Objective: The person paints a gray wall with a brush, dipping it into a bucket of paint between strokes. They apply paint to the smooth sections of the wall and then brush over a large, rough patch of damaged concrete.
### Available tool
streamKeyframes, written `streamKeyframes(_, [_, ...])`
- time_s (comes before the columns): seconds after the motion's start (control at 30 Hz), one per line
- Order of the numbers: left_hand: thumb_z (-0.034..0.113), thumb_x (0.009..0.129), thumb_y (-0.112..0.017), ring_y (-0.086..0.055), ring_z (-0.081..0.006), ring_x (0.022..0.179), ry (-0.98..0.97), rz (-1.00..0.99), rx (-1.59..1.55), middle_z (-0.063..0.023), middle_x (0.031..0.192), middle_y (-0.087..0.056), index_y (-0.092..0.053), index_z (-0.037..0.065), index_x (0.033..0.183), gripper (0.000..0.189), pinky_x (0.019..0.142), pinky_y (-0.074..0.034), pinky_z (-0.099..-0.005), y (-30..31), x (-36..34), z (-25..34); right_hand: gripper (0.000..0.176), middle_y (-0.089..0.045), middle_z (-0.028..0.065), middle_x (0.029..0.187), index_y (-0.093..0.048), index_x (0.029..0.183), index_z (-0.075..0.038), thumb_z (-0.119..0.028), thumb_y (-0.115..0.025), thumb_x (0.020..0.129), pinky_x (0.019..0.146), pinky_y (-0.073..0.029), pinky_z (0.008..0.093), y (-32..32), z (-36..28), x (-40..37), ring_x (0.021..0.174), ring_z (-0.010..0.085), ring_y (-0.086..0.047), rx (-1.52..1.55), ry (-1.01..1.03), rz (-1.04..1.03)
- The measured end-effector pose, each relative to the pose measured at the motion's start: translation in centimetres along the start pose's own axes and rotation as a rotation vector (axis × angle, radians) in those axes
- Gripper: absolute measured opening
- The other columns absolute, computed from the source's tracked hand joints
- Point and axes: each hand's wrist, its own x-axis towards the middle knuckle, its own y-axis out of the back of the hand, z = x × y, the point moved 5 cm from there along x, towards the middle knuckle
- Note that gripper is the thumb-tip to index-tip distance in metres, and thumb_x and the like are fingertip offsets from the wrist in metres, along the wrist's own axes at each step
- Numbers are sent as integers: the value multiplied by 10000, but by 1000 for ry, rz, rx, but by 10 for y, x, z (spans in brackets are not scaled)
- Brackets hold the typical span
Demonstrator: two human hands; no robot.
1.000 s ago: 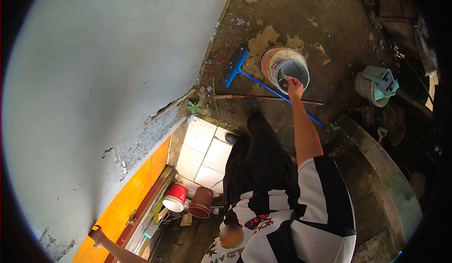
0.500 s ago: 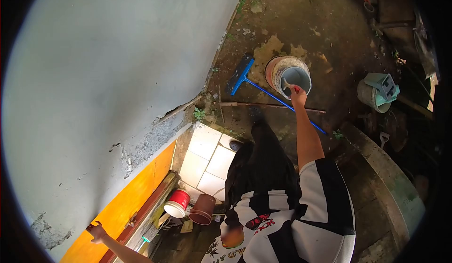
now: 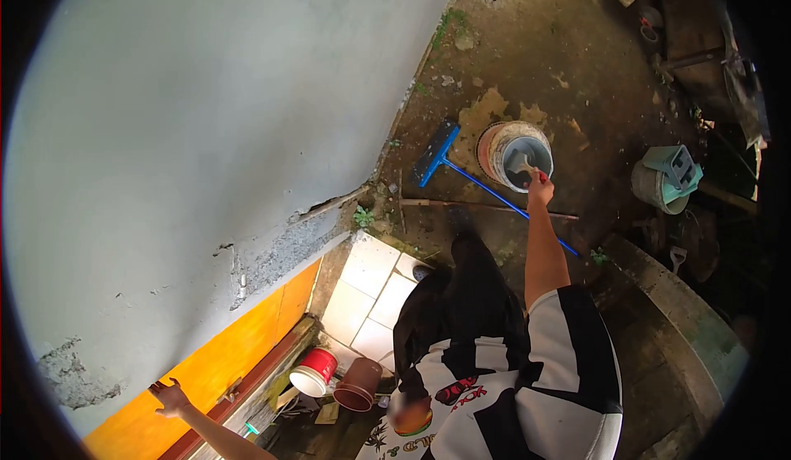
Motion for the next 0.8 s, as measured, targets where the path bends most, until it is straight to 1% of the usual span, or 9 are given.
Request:
streamKeyframes(0.03, [778, 860, -119, -285, -98, 1375, 4, -8, -14, 41, 1550, -308, -353, 160, 1467, 897, 939, -288, -494, 3, 0, 0, 317, -711, 64, 811, -706, 958, -20, -329, -657, 906, 490, -470, 230, -2, 18, 12, 546, 149, -635, 242, -15, 44])
streamKeyframes(0.13, [757, 871, -135, -269, -97, 1384, 19, -8, -8, 48, 1557, -293, -325, 179, 1489, 867, 951, -277, -478, -5, -12, 1, 289, -712, 87, 851, -679, 980, -8, -288, -642, 920, 459, -426, 231, 12, 26, 17, 638, 152, -659, 653, -156, 39])
streamKeyframes(0.33, [689, 900, -230, -150, -100, 1438, -40, -171, -70, 44, 1594, -205, -250, 196, 1525, 797, 1012, -180, -489, 14, 0, -6, 277, -704, 94, 862, -640, 982, -2, -266, -557, 976, 447, -387, 206, 67, -37, -18, 682, 125, -633, 1059, -60, 23])
streamKeyframes(0.4, [678, 907, -244, -54, -140, 1473, -68, -213, -104, 22, 1609, -156, -221, 207, 1535, 785, 1069, -17, -577, 12, -4, -7, 296, -709, 118, 903, -624, 1007, 1, -275, -519, 995, 476, -404, 196, 82, -70, -37, 695, 128, -638, 1100, 7, -28])
streamKeyframes(0.47, [679, 911, -233, -29, -162, 1481, -93, -233, -139, 10, 1610, -151, -216, 216, 1537, 779, 1070, 62, -621, 10, -10, -6, 306, -711, 126, 923, -614, 1034, 5, -283, -517, 995, 497, -416, 188, 96, -121, -72, 713, 131, -647, 1158, 110, -133])
streamKeyframes(0.5, [678, 919, -218, -6, -187, 1486, -110, -253, -138, -2, 1611, -144, -211, 225, 1538, 767, 1045, 147, -642, 15, -7, -8, 318, -707, 151, 970, -587, 1091, 17, -277, -513, 996, 562, -484, 191, 103, -149, -93, 798, 166, -682, 1157, 158, -169])
streamKeyframes(0.6, [674, 927, -198, -76, -196, 1480, -139, -280, -88, -19, 1599, -181, -231, 218, 1531, 757, 1045, 84, -669, 21, -4, -8, 328, -691, 176, 1032, -562, 1129, 24, -271, -507, 997, 636, -546, 213, 121, -253, -186, 910, 209, -692, 1269, 254, -320])
streamKeyframes(0.63, [670, 931, -195, -100, -202, 1476, -148, -264, -84, -30, 1595, -193, -241, 212, 1527, 753, 1043, 71, -672, 25, 0, -9, 338, -669, 201, 1091, -542, 1140, 49, -254, -486, 1004, 729, -587, 241, 123, -285, -207, 967, 240, -684, 1292, 337, -420])
streamKeyframes(0.8, [679, 936, -190, -122, -233, 1476, -161, -259, -49, -64, 1592, -202, -249, 203, 1526, 761, 1056, -5, -661, 38, 26, -21, 323, -654, 225, 1109, -510, 1138, 62, -231, -475, 1007, 750, -592, 260, 119, -460, -345, 994, 262, -676, 1408, 526, -736])
